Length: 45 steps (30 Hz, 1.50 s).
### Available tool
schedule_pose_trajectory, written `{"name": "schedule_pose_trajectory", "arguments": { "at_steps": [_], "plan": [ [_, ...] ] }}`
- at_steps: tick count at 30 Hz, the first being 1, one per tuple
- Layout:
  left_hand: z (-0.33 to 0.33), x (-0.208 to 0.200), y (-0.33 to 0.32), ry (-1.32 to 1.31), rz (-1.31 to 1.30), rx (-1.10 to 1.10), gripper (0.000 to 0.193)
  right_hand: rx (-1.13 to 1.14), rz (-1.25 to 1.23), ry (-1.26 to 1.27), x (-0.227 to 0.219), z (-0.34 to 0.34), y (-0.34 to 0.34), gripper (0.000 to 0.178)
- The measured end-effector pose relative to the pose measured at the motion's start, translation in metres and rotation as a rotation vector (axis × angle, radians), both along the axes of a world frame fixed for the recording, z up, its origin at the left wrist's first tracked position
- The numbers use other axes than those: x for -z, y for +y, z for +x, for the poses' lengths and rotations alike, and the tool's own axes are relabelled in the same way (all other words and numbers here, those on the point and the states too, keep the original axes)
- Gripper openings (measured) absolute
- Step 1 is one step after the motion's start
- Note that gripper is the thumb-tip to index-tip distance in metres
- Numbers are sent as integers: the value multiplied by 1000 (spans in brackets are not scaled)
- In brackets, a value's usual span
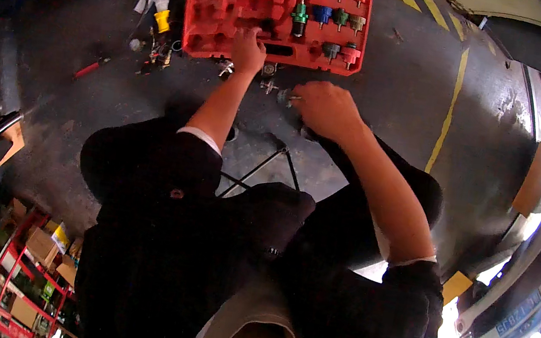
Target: The person sits on a low stool and assembles small mechanical components, including springs and metal fittings, by hand. They repeatedly pick up parts from the floor, fit them together, and place them into a red plastic organizer case.
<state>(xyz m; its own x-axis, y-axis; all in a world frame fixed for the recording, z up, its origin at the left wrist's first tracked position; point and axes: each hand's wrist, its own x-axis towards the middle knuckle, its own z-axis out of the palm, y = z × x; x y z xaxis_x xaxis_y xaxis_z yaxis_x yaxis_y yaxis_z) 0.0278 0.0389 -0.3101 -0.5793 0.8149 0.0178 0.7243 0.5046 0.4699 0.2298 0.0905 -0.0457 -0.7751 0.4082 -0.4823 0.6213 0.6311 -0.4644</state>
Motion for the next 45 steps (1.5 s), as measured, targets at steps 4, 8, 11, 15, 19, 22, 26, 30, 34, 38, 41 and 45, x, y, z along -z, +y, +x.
{"name": "schedule_pose_trajectory", "arguments": {
  "at_steps": [4,8,11,15,19,22,26,30,34,38,41,45],
  "plan": [
    [32,-20,-26,-292,68,-26,18,178,2,26,-3,6,2,22],
    [38,-47,-40,-436,125,75,16,165,115,155,-7,6,2,23],
    [35,-92,-39,-456,135,162,21,193,100,241,-20,3,9,25],
    [7,-184,-26,-638,138,238,31,216,120,394,-30,-3,24,27],
    [-36,-261,-23,-686,-16,450,51,228,110,365,-42,-27,42,27],
    [-40,-305,-14,-632,-104,529,61,188,160,358,-40,-43,55,28],
    [-51,-305,8,-595,-156,586,63,217,193,317,-36,-70,47,29],
    [-76,-273,31,-366,-375,732,67,239,129,188,-10,-70,63,30],
    [-123,-178,28,-352,-515,717,68,147,127,70,81,-62,110,32],
    [-110,-158,51,13,-711,798,48,12,293,-111,114,-34,162,37],
    [-104,-143,69,-81,-565,687,41,-62,284,-148,150,-24,211,34],
    [-108,-92,94,-139,-450,626,39,-168,271,-179,194,-56,237,33]
  ]
}}
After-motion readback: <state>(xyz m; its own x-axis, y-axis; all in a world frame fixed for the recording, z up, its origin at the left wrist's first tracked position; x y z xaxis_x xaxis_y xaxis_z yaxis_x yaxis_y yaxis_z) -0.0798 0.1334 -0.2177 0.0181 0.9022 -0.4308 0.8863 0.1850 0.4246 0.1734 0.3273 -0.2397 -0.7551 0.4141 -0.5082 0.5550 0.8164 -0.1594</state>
